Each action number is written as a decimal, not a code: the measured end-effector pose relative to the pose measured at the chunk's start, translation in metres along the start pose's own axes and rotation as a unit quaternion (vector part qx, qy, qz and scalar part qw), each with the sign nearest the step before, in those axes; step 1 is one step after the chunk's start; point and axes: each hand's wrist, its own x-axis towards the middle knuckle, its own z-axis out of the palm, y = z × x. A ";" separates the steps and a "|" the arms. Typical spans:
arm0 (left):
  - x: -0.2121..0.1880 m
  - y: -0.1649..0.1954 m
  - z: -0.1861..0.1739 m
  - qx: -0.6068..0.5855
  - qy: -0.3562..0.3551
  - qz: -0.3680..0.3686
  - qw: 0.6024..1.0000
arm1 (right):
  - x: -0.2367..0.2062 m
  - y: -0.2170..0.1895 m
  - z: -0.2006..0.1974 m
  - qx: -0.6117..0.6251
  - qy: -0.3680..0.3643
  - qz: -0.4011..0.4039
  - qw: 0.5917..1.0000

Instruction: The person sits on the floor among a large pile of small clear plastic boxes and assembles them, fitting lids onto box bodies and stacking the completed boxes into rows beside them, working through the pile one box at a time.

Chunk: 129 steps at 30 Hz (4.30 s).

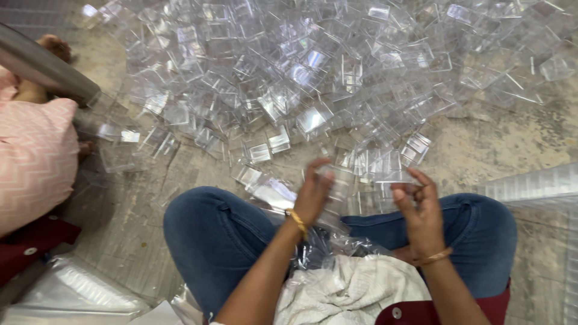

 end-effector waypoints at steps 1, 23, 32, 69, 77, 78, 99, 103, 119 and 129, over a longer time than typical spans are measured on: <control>-0.005 -0.004 0.006 0.089 -0.017 -0.003 0.996 | 0.001 0.000 -0.001 0.004 -0.008 -0.002 1.000; -0.031 -0.022 0.027 0.317 -0.145 0.117 0.930 | -0.019 0.049 -0.002 -0.153 -0.135 -0.042 0.978; -0.014 -0.030 0.026 0.245 -0.205 0.072 0.945 | -0.023 0.025 0.013 -0.240 -0.085 -0.100 0.962; 0.018 -0.033 0.004 0.221 0.210 0.157 0.939 | -0.004 0.040 0.029 -0.152 -0.277 -0.003 0.949; 0.023 -0.041 0.002 0.156 0.147 -0.017 0.977 | -0.013 0.036 0.028 -0.211 -0.095 -0.067 0.971; 0.024 -0.040 0.002 0.145 0.141 -0.008 0.979 | -0.011 0.035 0.028 -0.227 -0.046 -0.095 0.968; 0.016 -0.034 0.013 0.144 -0.028 0.026 0.989 | 0.023 0.053 -0.014 0.108 0.104 0.030 0.988; 0.008 -0.029 0.017 0.182 -0.082 0.055 0.978 | 0.021 0.031 -0.009 0.258 0.071 0.057 0.962; 0.002 -0.022 0.021 0.125 -0.126 0.046 0.983 | 0.017 0.019 -0.013 0.145 -0.011 0.086 0.986; 0.008 -0.036 0.018 0.073 -0.133 0.039 0.988 | 0.017 0.026 -0.022 0.135 -0.003 0.105 0.985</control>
